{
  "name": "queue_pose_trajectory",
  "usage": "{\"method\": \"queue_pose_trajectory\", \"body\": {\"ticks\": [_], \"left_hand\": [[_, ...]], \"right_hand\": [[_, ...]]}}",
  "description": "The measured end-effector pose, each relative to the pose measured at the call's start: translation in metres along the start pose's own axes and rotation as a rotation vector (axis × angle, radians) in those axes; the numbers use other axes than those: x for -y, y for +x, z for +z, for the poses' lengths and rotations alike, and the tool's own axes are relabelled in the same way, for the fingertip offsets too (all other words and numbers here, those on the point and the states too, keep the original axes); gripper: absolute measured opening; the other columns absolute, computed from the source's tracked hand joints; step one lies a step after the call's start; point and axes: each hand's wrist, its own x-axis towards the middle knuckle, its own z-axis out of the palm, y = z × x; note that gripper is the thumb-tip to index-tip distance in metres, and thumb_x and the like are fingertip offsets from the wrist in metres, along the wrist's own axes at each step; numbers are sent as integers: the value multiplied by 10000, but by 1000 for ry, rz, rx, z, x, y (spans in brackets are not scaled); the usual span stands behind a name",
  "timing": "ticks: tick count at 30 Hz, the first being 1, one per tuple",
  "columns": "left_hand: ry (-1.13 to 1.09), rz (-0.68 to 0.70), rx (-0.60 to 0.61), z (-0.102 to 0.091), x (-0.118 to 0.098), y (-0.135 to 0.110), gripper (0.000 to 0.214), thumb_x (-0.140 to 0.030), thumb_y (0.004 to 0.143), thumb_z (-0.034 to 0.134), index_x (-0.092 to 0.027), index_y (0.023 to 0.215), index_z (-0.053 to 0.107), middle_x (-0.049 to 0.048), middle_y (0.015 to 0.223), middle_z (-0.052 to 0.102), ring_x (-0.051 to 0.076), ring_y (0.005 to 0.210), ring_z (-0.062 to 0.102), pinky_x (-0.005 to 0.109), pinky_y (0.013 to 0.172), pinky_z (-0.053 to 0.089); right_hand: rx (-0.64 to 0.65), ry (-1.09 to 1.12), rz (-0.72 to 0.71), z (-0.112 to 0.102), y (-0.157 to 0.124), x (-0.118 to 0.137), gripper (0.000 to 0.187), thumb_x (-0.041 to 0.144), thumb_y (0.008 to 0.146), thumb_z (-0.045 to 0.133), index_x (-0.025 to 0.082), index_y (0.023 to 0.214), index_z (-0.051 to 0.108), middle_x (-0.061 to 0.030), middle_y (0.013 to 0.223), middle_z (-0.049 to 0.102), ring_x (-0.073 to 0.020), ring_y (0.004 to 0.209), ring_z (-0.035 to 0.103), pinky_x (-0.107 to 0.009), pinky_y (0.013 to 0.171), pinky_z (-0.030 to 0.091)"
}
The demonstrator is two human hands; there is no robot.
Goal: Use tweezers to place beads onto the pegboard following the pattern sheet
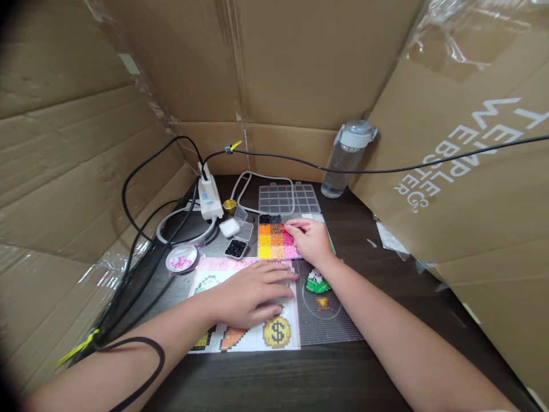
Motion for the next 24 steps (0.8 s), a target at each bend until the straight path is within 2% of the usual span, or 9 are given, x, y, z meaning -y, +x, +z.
{"method": "queue_pose_trajectory", "body": {"ticks": [4, 10, 17, 24], "left_hand": [[-1, 3, -4, 0, 0, 0, 329, -332, 973, 605, -239, 1270, 711, 83, 1550, 596, 328, 1453, 536, 553, 1205, 435], [13, 1, 8, 0, 0, 0, 336, -332, 975, 604, -246, 1286, 696, 77, 1554, 593, 325, 1469, 520, 543, 1204, 434], [13, 18, -27, 1, 0, 0, 338, -332, 967, 617, -241, 1283, 700, 83, 1534, 612, 325, 1460, 531, 546, 1209, 430], [16, 15, -20, 1, -1, 0, 332, -317, 959, 628, -228, 1271, 702, 93, 1533, 611, 317, 1441, 549, 531, 1202, 438]], "right_hand": [[19, 15, 0, 1, 0, 0, 328, 464, 752, 790, 146, 827, 821, -24, 529, 638, -136, 461, 529, -282, 469, 466], [14, 21, -24, 3, 1, 0, 264, 428, 752, 764, 173, 797, 818, -49, 618, 709, -165, 537, 600, -292, 504, 492], [10, 27, -16, 4, 2, -1, 248, 413, 739, 763, 174, 785, 814, -49, 618, 713, -162, 528, 593, -297, 511, 497], [13, 14, -18, 4, 2, -2, 251, 413, 742, 760, 174, 790, 818, -61, 648, 734, -189, 596, 651, -307, 545, 529]]}}
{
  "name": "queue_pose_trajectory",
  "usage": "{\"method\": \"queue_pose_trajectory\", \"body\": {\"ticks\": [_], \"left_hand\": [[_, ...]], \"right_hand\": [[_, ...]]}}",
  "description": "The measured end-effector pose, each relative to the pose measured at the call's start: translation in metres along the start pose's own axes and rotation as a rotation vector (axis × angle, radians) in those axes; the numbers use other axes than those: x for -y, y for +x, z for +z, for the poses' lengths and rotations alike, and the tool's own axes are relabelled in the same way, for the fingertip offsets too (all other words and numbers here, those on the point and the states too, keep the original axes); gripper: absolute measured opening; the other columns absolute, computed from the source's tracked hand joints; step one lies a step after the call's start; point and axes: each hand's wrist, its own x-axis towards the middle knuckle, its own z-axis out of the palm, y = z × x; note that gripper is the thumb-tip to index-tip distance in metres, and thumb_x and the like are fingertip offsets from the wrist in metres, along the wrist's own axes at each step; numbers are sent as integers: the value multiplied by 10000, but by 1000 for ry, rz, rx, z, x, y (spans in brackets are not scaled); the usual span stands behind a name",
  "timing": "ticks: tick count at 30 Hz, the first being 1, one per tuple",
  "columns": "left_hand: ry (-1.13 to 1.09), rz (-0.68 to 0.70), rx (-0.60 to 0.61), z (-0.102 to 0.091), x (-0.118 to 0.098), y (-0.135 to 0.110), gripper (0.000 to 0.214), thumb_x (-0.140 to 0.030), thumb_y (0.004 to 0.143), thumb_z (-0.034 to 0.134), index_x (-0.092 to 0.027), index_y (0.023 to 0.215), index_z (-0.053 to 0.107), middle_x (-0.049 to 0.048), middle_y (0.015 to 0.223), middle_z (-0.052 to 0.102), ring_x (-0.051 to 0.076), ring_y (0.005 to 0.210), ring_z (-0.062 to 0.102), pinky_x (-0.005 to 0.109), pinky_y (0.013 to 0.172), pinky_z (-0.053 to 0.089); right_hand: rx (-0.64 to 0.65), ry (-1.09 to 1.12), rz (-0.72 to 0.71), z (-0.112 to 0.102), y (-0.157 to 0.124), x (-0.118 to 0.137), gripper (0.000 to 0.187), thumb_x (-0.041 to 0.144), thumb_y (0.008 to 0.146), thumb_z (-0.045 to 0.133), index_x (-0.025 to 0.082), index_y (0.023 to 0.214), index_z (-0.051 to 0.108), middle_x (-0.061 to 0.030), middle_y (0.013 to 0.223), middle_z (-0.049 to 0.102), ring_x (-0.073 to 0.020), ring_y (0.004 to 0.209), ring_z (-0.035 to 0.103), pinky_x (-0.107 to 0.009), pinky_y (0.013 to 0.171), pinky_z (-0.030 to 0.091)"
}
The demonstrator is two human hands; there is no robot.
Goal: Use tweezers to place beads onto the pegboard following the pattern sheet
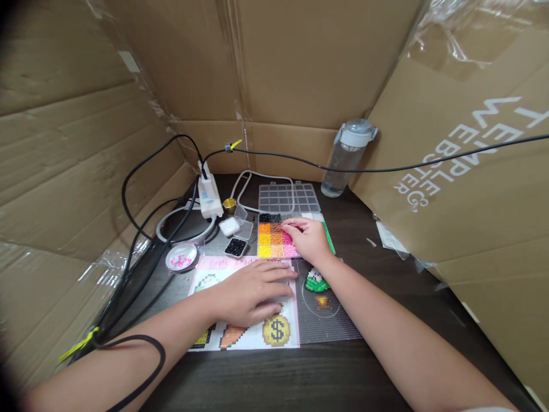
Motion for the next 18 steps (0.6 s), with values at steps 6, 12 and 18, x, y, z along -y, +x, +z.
{"method": "queue_pose_trajectory", "body": {"ticks": [6, 12, 18], "left_hand": [[3, -12, 10, 0, 0, 0, 325, -331, 971, 607, -236, 1268, 702, 89, 1537, 607, 326, 1444, 544, 543, 1190, 443], [4, -10, 5, 1, 0, -1, 318, -336, 971, 609, -240, 1259, 703, 84, 1532, 613, 323, 1447, 541, 541, 1194, 441], [15, -10, 12, 1, 0, 0, 311, -337, 976, 614, -235, 1257, 699, 80, 1536, 610, 320, 1448, 540, 541, 1199, 440]], "right_hand": [[-11, -18, -19, 1, 0, 0, 226, 397, 745, 763, 180, 771, 819, -78, 730, 780, -205, 660, 702, -325, 618, 580], [-14, -23, -16, 0, 0, 0, 213, 390, 756, 762, 187, 778, 823, -78, 746, 785, -209, 684, 712, -324, 622, 590], [-11, -29, -26, -1, -1, 1, 218, 383, 770, 757, 177, 794, 823, -74, 714, 767, -204, 687, 707, -322, 631, 588]]}}
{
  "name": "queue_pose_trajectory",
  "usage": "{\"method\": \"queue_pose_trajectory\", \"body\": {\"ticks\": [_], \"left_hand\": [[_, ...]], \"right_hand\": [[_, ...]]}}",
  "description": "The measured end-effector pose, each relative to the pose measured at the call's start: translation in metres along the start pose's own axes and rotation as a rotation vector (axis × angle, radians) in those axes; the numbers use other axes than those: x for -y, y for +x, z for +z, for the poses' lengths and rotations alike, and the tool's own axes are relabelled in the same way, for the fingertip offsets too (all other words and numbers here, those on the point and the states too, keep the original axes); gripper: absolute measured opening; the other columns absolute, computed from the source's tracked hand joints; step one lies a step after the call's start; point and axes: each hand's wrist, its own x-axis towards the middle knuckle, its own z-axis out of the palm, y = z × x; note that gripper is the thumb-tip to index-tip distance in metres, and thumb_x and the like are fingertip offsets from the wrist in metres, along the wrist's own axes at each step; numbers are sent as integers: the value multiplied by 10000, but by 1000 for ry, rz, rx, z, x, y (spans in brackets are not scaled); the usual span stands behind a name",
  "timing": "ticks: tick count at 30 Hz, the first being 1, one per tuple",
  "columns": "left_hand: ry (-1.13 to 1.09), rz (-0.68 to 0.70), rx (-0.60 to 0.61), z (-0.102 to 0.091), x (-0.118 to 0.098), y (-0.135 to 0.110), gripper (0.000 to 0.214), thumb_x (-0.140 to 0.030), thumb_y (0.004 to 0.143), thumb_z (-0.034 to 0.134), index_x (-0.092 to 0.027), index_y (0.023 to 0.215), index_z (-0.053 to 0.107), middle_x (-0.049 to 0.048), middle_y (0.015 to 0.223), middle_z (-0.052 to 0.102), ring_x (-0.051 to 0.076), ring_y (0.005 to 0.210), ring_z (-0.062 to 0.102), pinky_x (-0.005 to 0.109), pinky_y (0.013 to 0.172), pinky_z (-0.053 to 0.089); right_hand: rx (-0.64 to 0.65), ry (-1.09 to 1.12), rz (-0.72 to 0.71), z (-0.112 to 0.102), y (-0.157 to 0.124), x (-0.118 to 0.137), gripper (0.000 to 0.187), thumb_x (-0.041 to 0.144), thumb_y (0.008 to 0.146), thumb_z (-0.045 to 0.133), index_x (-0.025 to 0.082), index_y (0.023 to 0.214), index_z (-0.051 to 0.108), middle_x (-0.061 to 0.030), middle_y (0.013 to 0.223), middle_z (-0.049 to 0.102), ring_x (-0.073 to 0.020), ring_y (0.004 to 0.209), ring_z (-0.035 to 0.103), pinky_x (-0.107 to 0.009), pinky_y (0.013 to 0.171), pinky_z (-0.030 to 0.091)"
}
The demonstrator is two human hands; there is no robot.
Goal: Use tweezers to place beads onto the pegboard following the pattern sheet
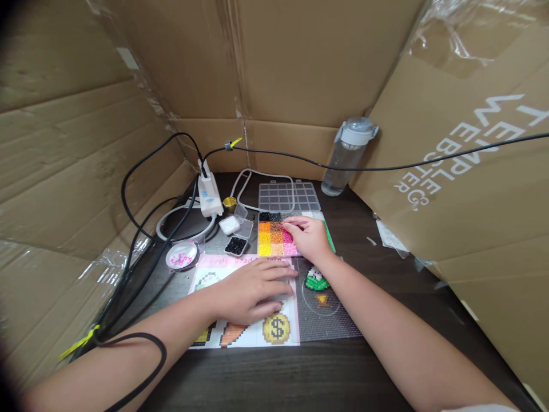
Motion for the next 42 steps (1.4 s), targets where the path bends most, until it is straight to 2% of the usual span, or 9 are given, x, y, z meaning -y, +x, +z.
{"method": "queue_pose_trajectory", "body": {"ticks": [9, 15, 21, 27, 36, 42], "left_hand": [[-10, 1, 12, -1, 0, 0, 322, -322, 965, 618, -245, 1268, 696, 78, 1542, 602, 306, 1452, 536, 520, 1221, 416], [-12, -5, -4, -2, 0, 0, 328, -339, 976, 610, -226, 1269, 702, 86, 1543, 602, 347, 1450, 532, 576, 1209, 419], [-25, 1, 9, -3, -1, 0, 319, -332, 975, 603, -242, 1264, 706, 90, 1536, 605, 332, 1442, 538, 562, 1202, 434], [-14, -3, -16, -1, -1, 0, 305, -337, 969, 615, -231, 1239, 707, 85, 1527, 614, 323, 1422, 558, 530, 1208, 427], [-15, -18, -14, -1, -1, -2, 314, -338, 968, 610, -241, 1250, 706, 84, 1532, 612, 333, 1427, 557, 531, 1191, 437], [-13, 9, -41, 0, -1, -1, 307, -310, 945, 639, -234, 1234, 710, 80, 1514, 625, 314, 1427, 557, 492, 1228, 402]], "right_hand": [[-9, -3, 3, 1, 1, 1, 205, 381, 746, 759, 185, 763, 817, -91, 797, 806, -220, 716, 741, -344, 678, 619], [-7, -9, -11, 1, 1, 0, 199, 382, 757, 762, 190, 754, 815, -101, 844, 819, -239, 792, 772, -366, 751, 640], [-15, 18, 12, 2, 1, -1, 206, 391, 756, 771, 190, 762, 813, -92, 799, 810, -231, 735, 758, -356, 700, 631], [-10, 7, -5, 2, 2, -5, 209, 389, 764, 759, 191, 782, 824, -99, 859, 822, -238, 786, 768, -357, 721, 631], [-5, 11, -5, 1, 2, -5, 209, 396, 765, 782, 195, 800, 829, -93, 858, 822, -240, 789, 772, -358, 721, 638], [1, 8, -10, 1, 2, -7, 219, 411, 772, 779, 197, 787, 823, -97, 856, 822, -247, 806, 777, -372, 757, 639]]}}
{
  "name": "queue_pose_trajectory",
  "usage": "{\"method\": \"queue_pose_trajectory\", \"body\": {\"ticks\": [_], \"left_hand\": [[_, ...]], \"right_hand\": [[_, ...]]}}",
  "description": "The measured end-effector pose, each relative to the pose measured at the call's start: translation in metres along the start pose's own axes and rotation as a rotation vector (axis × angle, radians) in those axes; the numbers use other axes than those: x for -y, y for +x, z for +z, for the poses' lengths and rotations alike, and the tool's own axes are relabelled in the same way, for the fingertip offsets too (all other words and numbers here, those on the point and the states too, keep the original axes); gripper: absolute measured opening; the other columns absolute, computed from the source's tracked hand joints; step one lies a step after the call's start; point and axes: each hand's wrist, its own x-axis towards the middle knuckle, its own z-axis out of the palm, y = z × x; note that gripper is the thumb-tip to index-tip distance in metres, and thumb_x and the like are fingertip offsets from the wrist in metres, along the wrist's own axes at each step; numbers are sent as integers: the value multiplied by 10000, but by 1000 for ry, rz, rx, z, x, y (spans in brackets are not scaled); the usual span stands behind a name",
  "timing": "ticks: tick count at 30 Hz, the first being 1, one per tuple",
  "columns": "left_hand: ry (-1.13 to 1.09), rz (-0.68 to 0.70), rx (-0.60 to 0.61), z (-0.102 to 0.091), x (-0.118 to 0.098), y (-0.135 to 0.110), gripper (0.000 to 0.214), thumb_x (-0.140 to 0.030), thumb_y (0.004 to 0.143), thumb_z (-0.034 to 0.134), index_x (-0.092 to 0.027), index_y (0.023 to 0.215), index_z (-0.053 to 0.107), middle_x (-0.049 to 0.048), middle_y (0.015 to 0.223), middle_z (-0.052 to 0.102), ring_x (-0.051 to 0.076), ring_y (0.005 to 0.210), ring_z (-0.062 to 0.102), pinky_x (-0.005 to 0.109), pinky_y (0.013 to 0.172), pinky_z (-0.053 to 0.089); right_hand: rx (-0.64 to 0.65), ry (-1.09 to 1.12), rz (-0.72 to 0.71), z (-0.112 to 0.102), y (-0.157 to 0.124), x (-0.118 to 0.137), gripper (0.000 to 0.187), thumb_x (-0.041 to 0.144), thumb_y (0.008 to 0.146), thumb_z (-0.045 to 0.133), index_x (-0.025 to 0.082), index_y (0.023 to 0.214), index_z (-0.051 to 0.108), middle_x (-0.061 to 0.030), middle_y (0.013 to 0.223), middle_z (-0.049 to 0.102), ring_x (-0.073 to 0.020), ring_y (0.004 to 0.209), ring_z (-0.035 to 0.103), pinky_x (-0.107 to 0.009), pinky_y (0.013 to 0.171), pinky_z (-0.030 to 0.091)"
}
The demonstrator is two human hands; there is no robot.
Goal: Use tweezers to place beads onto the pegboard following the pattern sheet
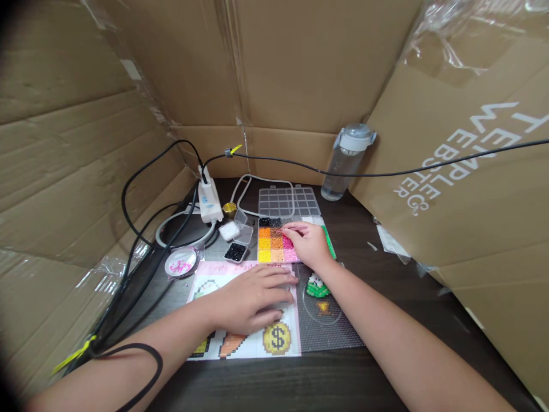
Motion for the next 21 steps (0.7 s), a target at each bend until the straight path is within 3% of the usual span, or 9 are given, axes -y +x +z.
{"method": "queue_pose_trajectory", "body": {"ticks": [12, 21], "left_hand": [[7, -22, 56, -2, -1, 1, 306, -337, 975, 620, -223, 1248, 699, 84, 1545, 598, 339, 1423, 555, 548, 1189, 431], [6, -15, 30, 0, 0, 0, 311, -346, 976, 614, -226, 1248, 703, 92, 1539, 604, 344, 1429, 552, 546, 1188, 434]], "right_hand": [[2, -32, -13, -1, -1, 3, 211, 389, 798, 752, 191, 800, 826, -103, 884, 824, -236, 796, 769, -360, 731, 634], [-12, -45, -22, 0, 1, 1, 213, 388, 779, 750, 186, 768, 817, -101, 846, 820, -243, 774, 776, -357, 714, 635]]}}
